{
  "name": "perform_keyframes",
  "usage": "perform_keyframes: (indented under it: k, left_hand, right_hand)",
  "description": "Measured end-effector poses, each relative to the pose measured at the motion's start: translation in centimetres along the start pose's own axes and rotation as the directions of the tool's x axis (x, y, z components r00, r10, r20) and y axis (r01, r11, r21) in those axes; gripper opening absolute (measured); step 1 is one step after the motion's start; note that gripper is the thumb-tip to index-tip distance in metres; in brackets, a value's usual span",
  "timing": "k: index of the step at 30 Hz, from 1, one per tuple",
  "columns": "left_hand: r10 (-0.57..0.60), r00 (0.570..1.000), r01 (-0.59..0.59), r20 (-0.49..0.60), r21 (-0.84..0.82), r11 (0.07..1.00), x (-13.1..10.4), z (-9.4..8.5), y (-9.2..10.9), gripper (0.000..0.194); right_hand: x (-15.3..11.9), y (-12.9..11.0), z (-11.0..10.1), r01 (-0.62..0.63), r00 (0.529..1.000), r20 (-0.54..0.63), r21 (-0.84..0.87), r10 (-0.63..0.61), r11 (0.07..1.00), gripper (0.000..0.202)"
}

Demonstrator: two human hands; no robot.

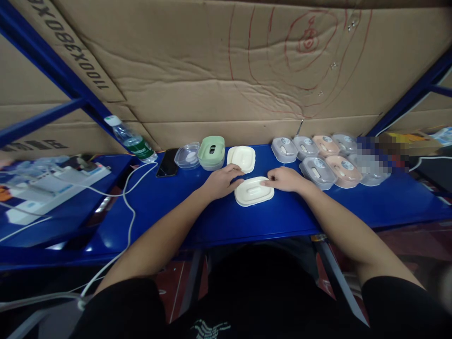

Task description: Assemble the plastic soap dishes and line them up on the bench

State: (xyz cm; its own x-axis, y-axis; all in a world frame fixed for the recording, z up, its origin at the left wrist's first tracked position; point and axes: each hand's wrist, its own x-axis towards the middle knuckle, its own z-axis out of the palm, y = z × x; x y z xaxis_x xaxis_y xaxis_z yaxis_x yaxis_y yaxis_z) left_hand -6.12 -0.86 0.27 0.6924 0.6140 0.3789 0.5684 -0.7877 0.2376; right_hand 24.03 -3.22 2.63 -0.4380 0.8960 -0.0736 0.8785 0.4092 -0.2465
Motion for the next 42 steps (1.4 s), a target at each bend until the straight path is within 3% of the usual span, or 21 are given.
perform_keyframes:
  k: [2, 6, 14, 21, 24, 30, 35, 42]
  left_hand:
    - [-0.028, 0.999, 0.029, -0.017, 0.058, 0.998, 0.1, 0.2, -0.1, 0.035]
    - [-0.069, 0.996, 0.06, 0.056, 0.156, 0.986, 0.2, 0.5, -0.4, 0.037]
    - [-0.129, 0.989, 0.11, 0.066, 0.227, 0.968, 0.0, 0.4, -0.6, 0.044]
    - [-0.162, 0.985, 0.17, -0.053, 0.205, 0.964, 0.0, -0.4, -0.2, 0.038]
    - [-0.208, 0.964, 0.238, -0.166, 0.192, 0.952, 0.1, -1.4, 0.2, 0.035]
    - [-0.362, 0.865, 0.44, -0.347, 0.175, 0.881, 0.1, -2.9, -0.5, 0.039]
    - [-0.472, 0.821, 0.538, -0.322, 0.159, 0.828, 0.1, -3.1, -1.5, 0.037]
    - [-0.484, 0.832, 0.532, -0.27, 0.144, 0.834, 0.0, -3.2, -2.5, 0.025]
  right_hand:
    - [0.0, 0.1, 0.0, 0.006, 1.0, 0.001, 0.002, -0.006, 1.0, 0.049]
    - [0.1, 0.2, 0.1, 0.008, 1.0, 0.008, 0.002, -0.008, 1.0, 0.048]
    - [0.0, 0.1, 0.0, 0.006, 1.0, 0.012, 0.007, -0.006, 1.0, 0.046]
    - [-0.1, 0.0, -0.2, 0.005, 1.0, 0.028, 0.004, -0.005, 1.0, 0.049]
    - [0.0, 0.1, -0.2, 0.011, 0.999, 0.031, -0.004, -0.011, 1.0, 0.054]
    - [0.0, 0.5, 0.0, 0.028, 0.999, 0.039, 0.026, -0.029, 0.999, 0.061]
    - [-0.1, 0.4, -0.1, 0.12, 0.993, 0.005, 0.077, -0.121, 0.99, 0.059]
    - [-0.2, 0.2, -0.1, 0.15, 0.989, -0.02, 0.127, -0.148, 0.98, 0.051]
